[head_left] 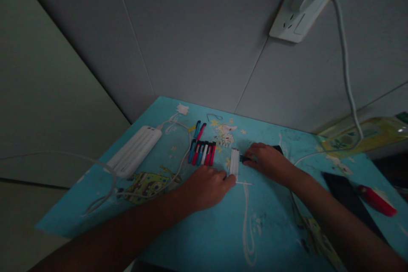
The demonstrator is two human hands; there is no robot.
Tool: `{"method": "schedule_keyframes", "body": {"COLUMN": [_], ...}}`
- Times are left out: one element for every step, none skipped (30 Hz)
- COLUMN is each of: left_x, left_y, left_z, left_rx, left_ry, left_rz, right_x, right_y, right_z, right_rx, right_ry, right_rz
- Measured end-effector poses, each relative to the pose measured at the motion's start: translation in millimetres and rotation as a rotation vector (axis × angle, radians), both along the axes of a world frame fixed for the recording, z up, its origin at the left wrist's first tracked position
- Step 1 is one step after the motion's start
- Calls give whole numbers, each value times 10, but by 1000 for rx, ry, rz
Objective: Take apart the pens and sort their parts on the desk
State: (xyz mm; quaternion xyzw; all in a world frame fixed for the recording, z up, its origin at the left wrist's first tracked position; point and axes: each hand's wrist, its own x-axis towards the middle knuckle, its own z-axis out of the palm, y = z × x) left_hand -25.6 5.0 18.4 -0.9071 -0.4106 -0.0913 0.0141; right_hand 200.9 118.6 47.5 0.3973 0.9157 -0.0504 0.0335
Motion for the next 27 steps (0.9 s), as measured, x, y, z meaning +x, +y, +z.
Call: {"method": "schedule_keyframes", "body": {"left_x": [-1,-1,-1,-1,-1,-1,0,0,0,-1,-1,-2,-3,-4,-4,-3,-2,-1,-1,-1,-1,-2,-4,-5,-6,-6,-6], "left_y": [2,4,5,5,5,3,1,-1,-3,-5,-6,-7,-7,-6,-5,-3,-2,-2,-1,-1,-2,-3,-3,-4,-4,-3,-2], "left_z": [0,0,-2,-4,-7,-11,-16,-20,-24,-27,-29,-30,-31,-31,-32,-34,-35,-38,-40,-41,-41,-41,-40,-38,-37,-35,-35], "left_rx": [-2,-3,-3,-3,-1,1,3,6,7,9,11,12,14,16,18,20,22,22,23,23,23,23,23,22,21,20,18], "left_ry": [2,4,6,9,11,13,15,15,15,15,14,12,10,9,8,7,6,5,5,4,3,2,2,4,5,6,7], "left_rz": [-1,-3,-5,-7,-6,-4,-3,-1,0,-2,-3,-5,-7,-6,-4,-1,0,-1,-1,-2,-3,-5,-6,-6,-6,-5,-5], "right_x": [4,11,19,27,34,38,37,32,22,8,-8,-23,-37,-48,-55,-58,-59,-57,-54,-50,-46,-40,-31,-18,2,29,62], "right_y": [0,0,1,3,4,6,7,8,9,10,12,16,20,24,28,30,31,30,27,22,18,15,14,17,25,38,57], "right_z": [3,7,13,19,26,31,35,36,33,27,19,8,-4,-16,-27,-36,-42,-46,-46,-44,-39,-31,-21,-8,6,22,38], "right_rx": [-2,-8,-16,-24,-29,-29,-28,-28,-29,-32,-35,-37,-38,-38,-38,-38,-38,-38,-38,-39,-42,-45,-49,-51,-52,-52,-51], "right_ry": [-2,-2,2,11,26,46,68,85,96,101,102,101,99,97,95,95,96,98,100,101,100,98,95,94,95,98,102], "right_rz": [-1,-1,0,1,1,-1,-2,-1,3,8,11,12,11,8,6,7,11,18,25,31,37,39,37,32,25,15,5]}}
